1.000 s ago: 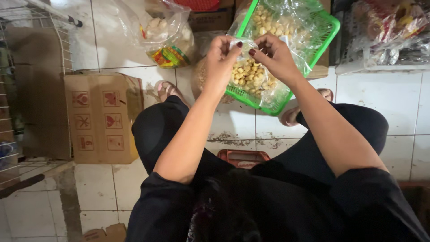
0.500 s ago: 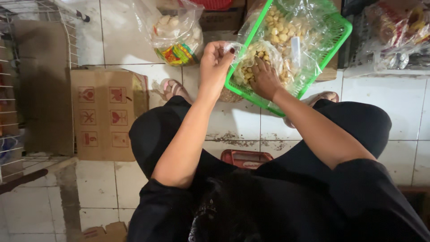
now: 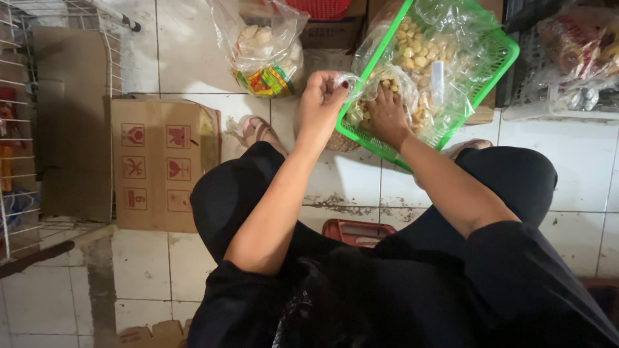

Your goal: The person places snacks or dried food items into small plastic bags by hand and seals them.

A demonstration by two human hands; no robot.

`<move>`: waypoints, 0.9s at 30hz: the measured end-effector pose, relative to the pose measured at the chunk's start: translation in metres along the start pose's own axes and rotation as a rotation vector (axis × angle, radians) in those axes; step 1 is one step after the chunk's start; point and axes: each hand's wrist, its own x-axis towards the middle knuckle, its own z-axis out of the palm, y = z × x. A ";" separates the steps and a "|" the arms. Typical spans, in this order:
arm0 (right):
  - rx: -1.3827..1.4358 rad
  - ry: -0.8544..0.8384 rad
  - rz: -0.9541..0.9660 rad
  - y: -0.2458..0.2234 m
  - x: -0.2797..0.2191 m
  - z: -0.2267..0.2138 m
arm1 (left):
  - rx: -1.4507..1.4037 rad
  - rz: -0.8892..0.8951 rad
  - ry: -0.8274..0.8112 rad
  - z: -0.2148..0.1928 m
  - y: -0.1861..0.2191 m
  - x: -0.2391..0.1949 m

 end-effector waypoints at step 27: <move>0.286 0.151 0.072 0.017 0.009 0.011 | 0.080 0.009 -0.040 0.008 -0.005 -0.003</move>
